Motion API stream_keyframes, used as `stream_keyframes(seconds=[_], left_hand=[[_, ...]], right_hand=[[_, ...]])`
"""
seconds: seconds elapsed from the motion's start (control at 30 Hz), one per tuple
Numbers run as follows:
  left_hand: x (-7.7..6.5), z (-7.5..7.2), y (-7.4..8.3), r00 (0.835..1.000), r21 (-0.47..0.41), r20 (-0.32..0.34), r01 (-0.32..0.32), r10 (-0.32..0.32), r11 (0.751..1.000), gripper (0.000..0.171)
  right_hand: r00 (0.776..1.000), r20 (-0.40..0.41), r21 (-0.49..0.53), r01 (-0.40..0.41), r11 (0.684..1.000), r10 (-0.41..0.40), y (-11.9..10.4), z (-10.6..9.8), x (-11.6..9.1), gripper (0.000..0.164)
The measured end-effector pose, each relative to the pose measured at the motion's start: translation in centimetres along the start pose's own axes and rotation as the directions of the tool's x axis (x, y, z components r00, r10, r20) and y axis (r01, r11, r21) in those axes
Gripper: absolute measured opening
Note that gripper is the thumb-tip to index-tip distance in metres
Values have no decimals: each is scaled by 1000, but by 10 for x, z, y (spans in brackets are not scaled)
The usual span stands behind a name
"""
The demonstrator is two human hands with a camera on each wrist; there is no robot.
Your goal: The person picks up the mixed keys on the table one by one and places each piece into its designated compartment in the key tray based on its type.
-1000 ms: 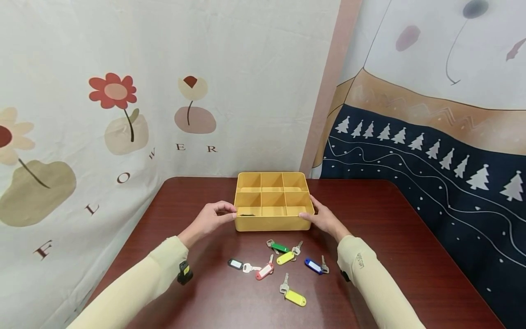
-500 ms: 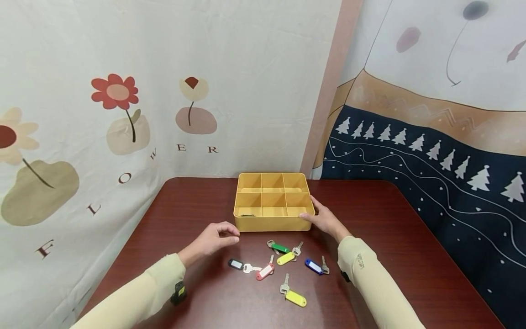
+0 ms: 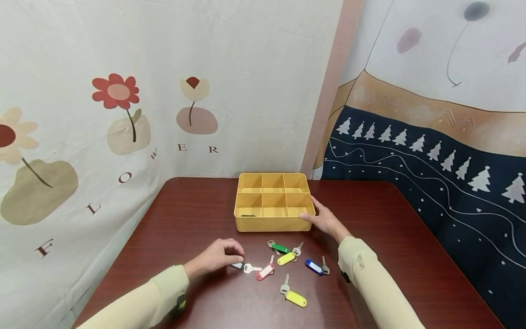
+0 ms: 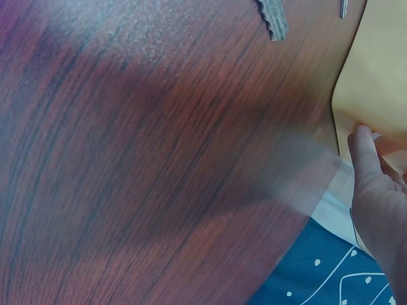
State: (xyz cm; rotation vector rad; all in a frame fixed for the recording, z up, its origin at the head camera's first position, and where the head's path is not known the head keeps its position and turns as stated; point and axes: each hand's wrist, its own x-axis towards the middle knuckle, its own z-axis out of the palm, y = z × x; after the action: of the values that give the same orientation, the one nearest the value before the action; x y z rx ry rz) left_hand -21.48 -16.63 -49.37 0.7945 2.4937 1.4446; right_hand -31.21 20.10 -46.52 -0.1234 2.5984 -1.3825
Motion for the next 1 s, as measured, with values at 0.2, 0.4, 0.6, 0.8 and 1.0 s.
stream_keyframes(seconds=[0.2,0.4,0.6,0.8,1.0], left_hand=[[-2,3,-7,999,34,33,-16,15,999,9],[-3,6,-10,998,87,37,-51,47,995,10],[-3,8,-12,994,124,45,-100,95,987,12],[-3,9,-13,992,201,45,-129,122,971,11],[-3,11,-11,989,294,45,-150,143,944,8]], right_hand=[[1000,5,-11,13,1000,-13,0,-1,-1,100],[1000,6,-23,10,1000,-10,-1,-1,-2,99],[1000,7,-5,-3,1000,3,0,-1,-2,100],[1000,7,-6,-2,1000,2,-1,-1,-2,99],[1000,8,-5,5,1000,-5,0,-1,-3,98]])
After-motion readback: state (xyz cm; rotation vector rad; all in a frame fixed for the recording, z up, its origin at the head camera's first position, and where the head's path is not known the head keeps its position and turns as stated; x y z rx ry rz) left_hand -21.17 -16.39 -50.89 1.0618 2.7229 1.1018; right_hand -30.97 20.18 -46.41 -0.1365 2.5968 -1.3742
